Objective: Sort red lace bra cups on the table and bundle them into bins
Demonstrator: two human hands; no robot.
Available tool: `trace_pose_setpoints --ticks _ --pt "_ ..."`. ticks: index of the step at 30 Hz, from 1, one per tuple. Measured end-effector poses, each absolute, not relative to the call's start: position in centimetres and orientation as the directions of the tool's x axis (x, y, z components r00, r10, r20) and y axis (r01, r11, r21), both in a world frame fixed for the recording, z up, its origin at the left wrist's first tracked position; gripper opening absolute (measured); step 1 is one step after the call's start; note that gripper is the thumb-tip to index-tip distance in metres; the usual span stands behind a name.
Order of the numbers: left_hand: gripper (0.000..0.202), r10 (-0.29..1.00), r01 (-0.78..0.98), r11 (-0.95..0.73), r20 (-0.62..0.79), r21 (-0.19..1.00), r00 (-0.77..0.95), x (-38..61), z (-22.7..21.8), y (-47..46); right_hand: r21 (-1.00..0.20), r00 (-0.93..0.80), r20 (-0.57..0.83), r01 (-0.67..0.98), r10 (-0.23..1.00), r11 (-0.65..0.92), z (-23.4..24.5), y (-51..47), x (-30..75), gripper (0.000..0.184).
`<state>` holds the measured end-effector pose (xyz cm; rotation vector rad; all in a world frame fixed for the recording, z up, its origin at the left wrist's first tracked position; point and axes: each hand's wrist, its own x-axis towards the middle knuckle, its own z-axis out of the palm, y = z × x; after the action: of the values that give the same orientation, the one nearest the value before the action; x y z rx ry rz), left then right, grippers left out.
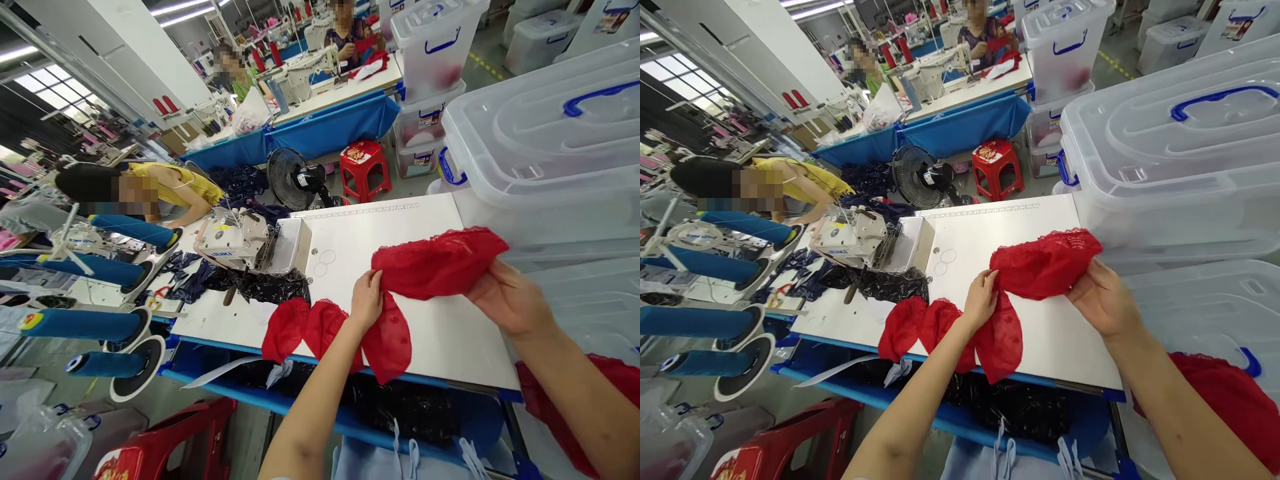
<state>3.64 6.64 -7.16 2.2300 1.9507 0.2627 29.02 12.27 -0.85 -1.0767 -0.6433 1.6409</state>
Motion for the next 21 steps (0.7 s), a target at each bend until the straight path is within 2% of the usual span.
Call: trace_pose_setpoints --ticks 3,7,10,13,15,17,19,21 --pt "0.044 0.987 0.966 -0.159 0.046 0.202 0.153 3.9 -6.7 4.7 -0.758 -0.04 -0.487 -0.477 0.873 -0.445 -2.9 10.3 30.8 0.021" --pt "0.033 0.961 0.949 -0.275 0.017 0.154 0.276 5.0 -6.7 0.5 -0.808 0.108 -0.545 -0.331 0.832 -0.487 -8.1 7.4 32.3 0.029" --pt "0.036 0.933 0.93 -0.357 -0.008 0.091 0.359 5.6 -6.9 -2.2 -0.89 0.297 -0.455 -0.138 0.84 -0.433 -10.1 5.6 33.7 0.028" --pt "0.04 0.921 0.921 -0.384 -0.043 0.064 0.387 6.0 -6.8 -3.3 -0.952 0.436 -0.213 0.109 0.874 -0.286 -9.4 4.4 34.4 0.032" --pt "0.037 0.931 0.927 -0.353 -0.051 0.129 0.362 6.4 -6.5 -3.1 -0.961 0.35 -0.069 0.228 0.934 -0.157 -8.4 4.0 33.6 0.024" --pt "0.032 0.957 0.937 -0.271 -0.048 0.22 0.288 6.6 -6.0 -2.1 -0.966 0.148 0.003 0.255 0.989 -0.035 -7.8 3.9 31.7 0.013" --pt "0.032 0.983 0.949 -0.16 -0.048 0.272 0.18 6.6 -5.6 -0.5 -0.972 -0.01 0.042 0.232 0.999 0.043 -7.8 4.0 29.3 0.017" --pt "0.035 0.995 0.961 -0.063 -0.052 0.269 0.08 6.4 -5.4 1.5 -0.974 -0.062 0.065 0.214 0.996 0.077 -8.4 4.3 26.9 0.022"
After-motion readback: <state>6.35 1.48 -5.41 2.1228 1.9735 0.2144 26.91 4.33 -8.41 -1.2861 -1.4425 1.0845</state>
